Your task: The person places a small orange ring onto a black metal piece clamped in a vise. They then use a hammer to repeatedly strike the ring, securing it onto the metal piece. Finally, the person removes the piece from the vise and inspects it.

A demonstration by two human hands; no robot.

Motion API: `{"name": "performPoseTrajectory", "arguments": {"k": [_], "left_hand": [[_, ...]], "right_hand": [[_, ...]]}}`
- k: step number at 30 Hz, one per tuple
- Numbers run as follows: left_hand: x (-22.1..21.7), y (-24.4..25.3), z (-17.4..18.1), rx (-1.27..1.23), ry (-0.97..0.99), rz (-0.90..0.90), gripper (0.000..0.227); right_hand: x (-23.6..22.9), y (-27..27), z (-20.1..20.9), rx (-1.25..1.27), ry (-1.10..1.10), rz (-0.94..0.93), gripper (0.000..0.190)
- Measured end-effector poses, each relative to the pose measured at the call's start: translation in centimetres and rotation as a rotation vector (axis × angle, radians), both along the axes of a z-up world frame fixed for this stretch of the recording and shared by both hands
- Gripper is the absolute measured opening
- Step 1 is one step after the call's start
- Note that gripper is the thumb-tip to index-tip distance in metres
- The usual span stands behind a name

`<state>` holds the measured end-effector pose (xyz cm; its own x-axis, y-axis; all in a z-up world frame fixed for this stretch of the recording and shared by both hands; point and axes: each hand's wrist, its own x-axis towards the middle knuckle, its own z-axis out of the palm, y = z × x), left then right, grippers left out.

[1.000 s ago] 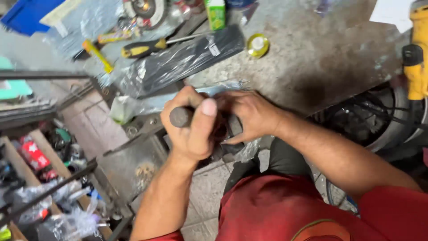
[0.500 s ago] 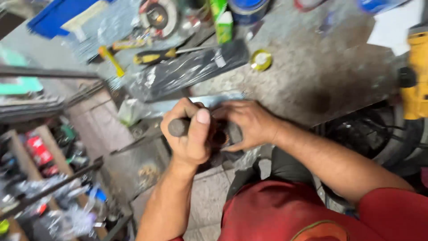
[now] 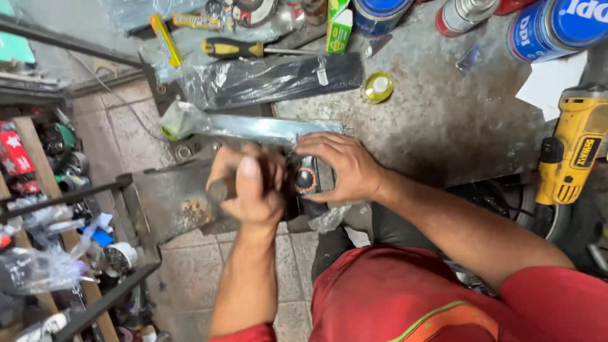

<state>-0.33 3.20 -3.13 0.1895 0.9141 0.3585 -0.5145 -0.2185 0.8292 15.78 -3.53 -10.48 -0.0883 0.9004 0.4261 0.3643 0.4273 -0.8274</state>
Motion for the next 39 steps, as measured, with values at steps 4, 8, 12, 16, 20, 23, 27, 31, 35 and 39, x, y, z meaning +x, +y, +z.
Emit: {"name": "performPoseTrajectory", "arguments": {"k": [4, 8, 12, 16, 20, 23, 27, 31, 35, 39], "left_hand": [[-0.9, -1.2, 0.3, 0.128, -0.067, 0.089, 0.024], [-0.6, -0.6, -1.3, 0.198, -0.107, 0.163, 0.023], [-2.3, -3.7, -0.9, 0.289, 0.029, 0.239, 0.039], [-1.3, -4.0, -1.0, 0.216, 0.011, 0.583, 0.041], [-0.4, -4.9, 4.0, 0.043, -0.142, 0.640, 0.039], [2.4, -4.6, -0.2, -0.028, -0.218, 0.745, 0.036], [2.7, -4.1, -0.6, -0.054, -0.193, 0.775, 0.028], [2.6, -4.0, -1.1, 0.025, -0.243, 0.811, 0.024], [3.1, -3.7, -0.9, 0.042, -0.205, 0.828, 0.025], [3.4, -7.0, 0.3, 0.103, -0.268, 0.723, 0.035]], "right_hand": [[-0.1, 0.0, 0.9, -0.002, -0.030, 0.030, 0.078], [-0.2, 0.0, -0.1, 0.084, -0.059, -0.041, 0.079], [-0.3, 0.5, -0.1, 0.114, -0.072, 0.000, 0.080], [-0.4, -0.4, -0.2, 0.063, -0.082, 0.005, 0.082], [-1.1, -0.5, -0.5, 0.087, -0.069, -0.019, 0.080], [-0.5, -0.3, -0.4, 0.102, -0.085, -0.001, 0.080], [-0.5, -0.9, -0.7, 0.077, -0.080, -0.027, 0.081], [-0.8, 0.4, -0.6, 0.127, -0.070, -0.003, 0.079], [-0.7, -0.1, -0.6, 0.097, -0.075, -0.016, 0.081], [0.3, 0.7, -2.0, 0.094, -0.132, -0.022, 0.092]]}}
